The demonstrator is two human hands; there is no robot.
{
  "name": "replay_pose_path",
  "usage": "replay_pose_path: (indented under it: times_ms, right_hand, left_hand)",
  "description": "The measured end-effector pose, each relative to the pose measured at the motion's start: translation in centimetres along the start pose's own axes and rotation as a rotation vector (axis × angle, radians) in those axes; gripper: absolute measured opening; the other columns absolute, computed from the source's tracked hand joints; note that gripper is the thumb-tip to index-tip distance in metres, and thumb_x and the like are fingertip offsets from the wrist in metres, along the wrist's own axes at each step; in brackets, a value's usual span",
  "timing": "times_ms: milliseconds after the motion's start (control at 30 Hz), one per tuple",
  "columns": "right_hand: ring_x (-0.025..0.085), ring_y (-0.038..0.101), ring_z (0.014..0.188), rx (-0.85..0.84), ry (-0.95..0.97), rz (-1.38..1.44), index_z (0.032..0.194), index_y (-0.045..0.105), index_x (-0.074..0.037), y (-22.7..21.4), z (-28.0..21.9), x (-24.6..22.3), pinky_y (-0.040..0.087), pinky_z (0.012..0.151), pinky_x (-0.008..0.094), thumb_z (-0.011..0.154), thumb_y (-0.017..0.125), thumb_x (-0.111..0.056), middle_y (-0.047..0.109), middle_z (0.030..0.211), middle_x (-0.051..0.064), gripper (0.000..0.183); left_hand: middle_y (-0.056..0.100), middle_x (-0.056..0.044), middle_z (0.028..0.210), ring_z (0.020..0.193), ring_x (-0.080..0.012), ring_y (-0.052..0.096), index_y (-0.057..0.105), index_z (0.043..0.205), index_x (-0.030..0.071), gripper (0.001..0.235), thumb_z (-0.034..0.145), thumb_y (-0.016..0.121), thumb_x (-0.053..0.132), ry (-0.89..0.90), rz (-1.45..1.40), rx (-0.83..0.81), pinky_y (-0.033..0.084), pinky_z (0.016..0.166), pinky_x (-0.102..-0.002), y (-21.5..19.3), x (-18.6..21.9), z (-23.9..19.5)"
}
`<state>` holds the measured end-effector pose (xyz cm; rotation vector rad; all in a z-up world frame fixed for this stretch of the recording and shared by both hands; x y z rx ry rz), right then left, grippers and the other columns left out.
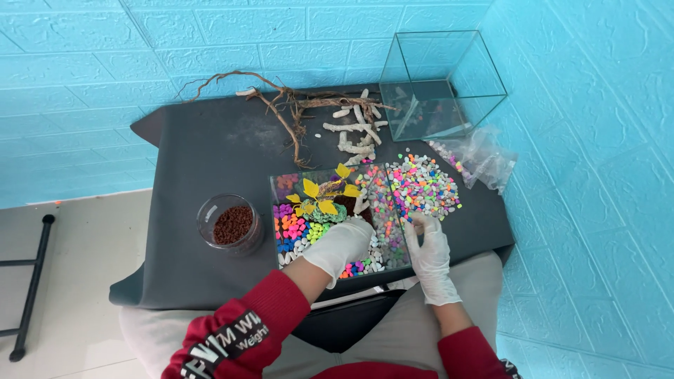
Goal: The person is decorating a small glass aquarium by carefully placing colorful beads around a small plant inside the tank.
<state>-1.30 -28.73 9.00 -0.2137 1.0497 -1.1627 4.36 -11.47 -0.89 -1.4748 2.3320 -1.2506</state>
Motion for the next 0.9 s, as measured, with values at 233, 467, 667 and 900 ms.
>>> replay_pose_path:
  times_ms: [233, 467, 667, 900]
  right_hand:
    - [0.028, 0.071, 0.078, -0.023, -0.051, -0.049, 0.112, 0.072, -0.024, 2.1, -1.4, 0.6, 0.06, 0.063, 0.042, 0.085, 0.078, -0.013, 0.072, 0.094, 0.001, 0.031]
    - [0.03, 0.07, 0.084, -0.093, 0.051, -0.028, 0.117, 0.07, -0.022, 4.4, -2.2, 3.9, 0.06, 0.072, 0.043, 0.083, 0.079, -0.016, 0.069, 0.094, 0.002, 0.035]
    - [0.028, 0.07, 0.089, -0.15, 0.107, -0.02, 0.12, 0.07, -0.025, 5.9, -2.9, 6.7, 0.058, 0.077, 0.043, 0.08, 0.08, -0.016, 0.069, 0.097, 0.0, 0.042]
    - [0.027, 0.069, 0.096, -0.23, 0.245, 0.055, 0.123, 0.07, -0.025, 5.7, -2.7, 6.9, 0.056, 0.087, 0.039, 0.074, 0.082, -0.013, 0.068, 0.098, 0.001, 0.051]
  left_hand:
    - [0.063, -0.026, 0.136, 0.136, -0.0327, 0.05, 0.067, 0.132, 0.001, 0.064, 0.083, 0.068, 0.042, -0.103, 0.458, -0.485, 0.036, 0.118, -0.041, 1.3, -0.9, 4.4]
    - [0.077, -0.015, 0.088, 0.089, -0.0363, 0.075, 0.078, 0.09, 0.008, 0.029, 0.08, 0.073, 0.034, 0.205, 0.125, 0.294, 0.062, 0.064, -0.052, 1.0, -0.7, 8.7]
    - [0.076, -0.011, 0.078, 0.08, -0.0328, 0.076, 0.079, 0.082, 0.013, 0.022, 0.077, 0.074, 0.034, 0.222, 0.114, 0.366, 0.061, 0.057, -0.05, 1.9, -1.1, 9.6]
    - [0.076, -0.014, 0.078, 0.081, -0.0357, 0.076, 0.079, 0.084, 0.008, 0.02, 0.083, 0.071, 0.027, 0.241, 0.078, 0.345, 0.061, 0.061, -0.051, 0.7, -0.5, 7.8]
Point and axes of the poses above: each hand's wrist, its own z-axis towards the middle knuckle, its own y-axis out of the palm, x = y × z, the point moved 10 cm from there along z, towards the middle knuckle
